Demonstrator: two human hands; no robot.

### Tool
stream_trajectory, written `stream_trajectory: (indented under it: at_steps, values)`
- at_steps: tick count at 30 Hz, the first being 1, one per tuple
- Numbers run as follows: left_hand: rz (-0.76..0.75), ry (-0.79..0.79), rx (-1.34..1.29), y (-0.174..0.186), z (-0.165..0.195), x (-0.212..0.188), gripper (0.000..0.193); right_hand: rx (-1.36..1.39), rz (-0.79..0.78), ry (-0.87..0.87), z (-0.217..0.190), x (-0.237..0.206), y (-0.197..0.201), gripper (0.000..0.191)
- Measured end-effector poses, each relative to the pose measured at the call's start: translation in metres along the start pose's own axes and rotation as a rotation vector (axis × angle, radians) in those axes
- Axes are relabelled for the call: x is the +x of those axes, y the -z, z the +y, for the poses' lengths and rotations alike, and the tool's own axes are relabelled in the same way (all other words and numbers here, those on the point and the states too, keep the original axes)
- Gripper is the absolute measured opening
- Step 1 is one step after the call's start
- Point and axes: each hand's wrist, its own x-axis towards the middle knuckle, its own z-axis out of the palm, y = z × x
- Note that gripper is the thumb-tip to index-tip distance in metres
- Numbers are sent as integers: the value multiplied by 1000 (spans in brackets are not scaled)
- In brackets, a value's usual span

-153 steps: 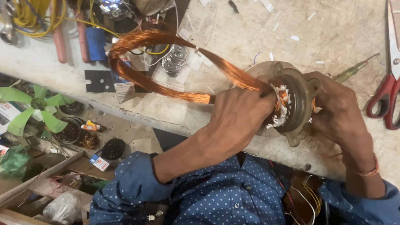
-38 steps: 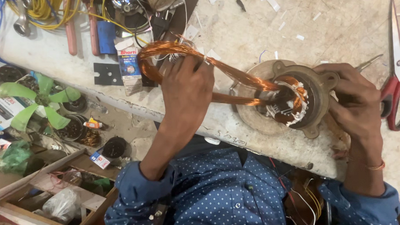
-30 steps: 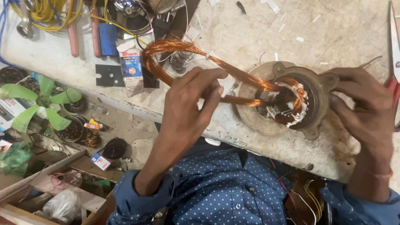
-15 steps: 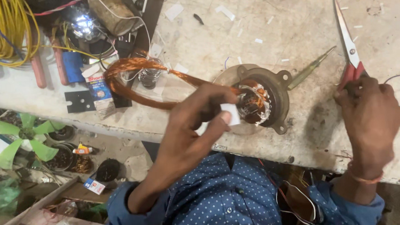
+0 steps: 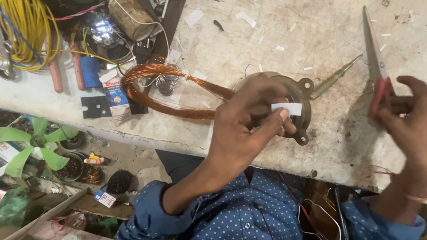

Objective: The person winds a copper wire around a motor stator core, inserting small white insulating pieces between the windings. They use scissors to trim the insulation and continue wrapping the wire into the slots.

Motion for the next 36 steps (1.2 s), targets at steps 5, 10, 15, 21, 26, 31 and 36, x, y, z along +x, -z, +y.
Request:
stream_trajectory:
  at_steps: [5, 10, 15, 21, 26, 31, 36]
  values:
    - [74, -144, 255, -10, -10, 4, 17, 585, -49, 18, 20, -6, 4, 61]
    - [92, -218, 361, -26, -26, 19, 16, 882, -94, -38, -6, -47, 13, 71]
    - [80, -194, 427, -47, -30, 39, 15, 1171, -344, -82, -29, -81, 29, 81]
    - [76, -247, 295, -60, -32, 56, 15, 1285, -683, -91, -46, -102, 19, 109]
    - [92, -284, 334, -60, -34, 59, 15, 683, -602, 69, -68, -86, -5, 79]
    - [102, -285, 337, -60, -36, 60, 15, 613, -506, 31, -92, -82, -6, 67]
    - [125, -234, 363, -58, -38, 63, 19, 720, -442, -93, -100, -83, -5, 39]
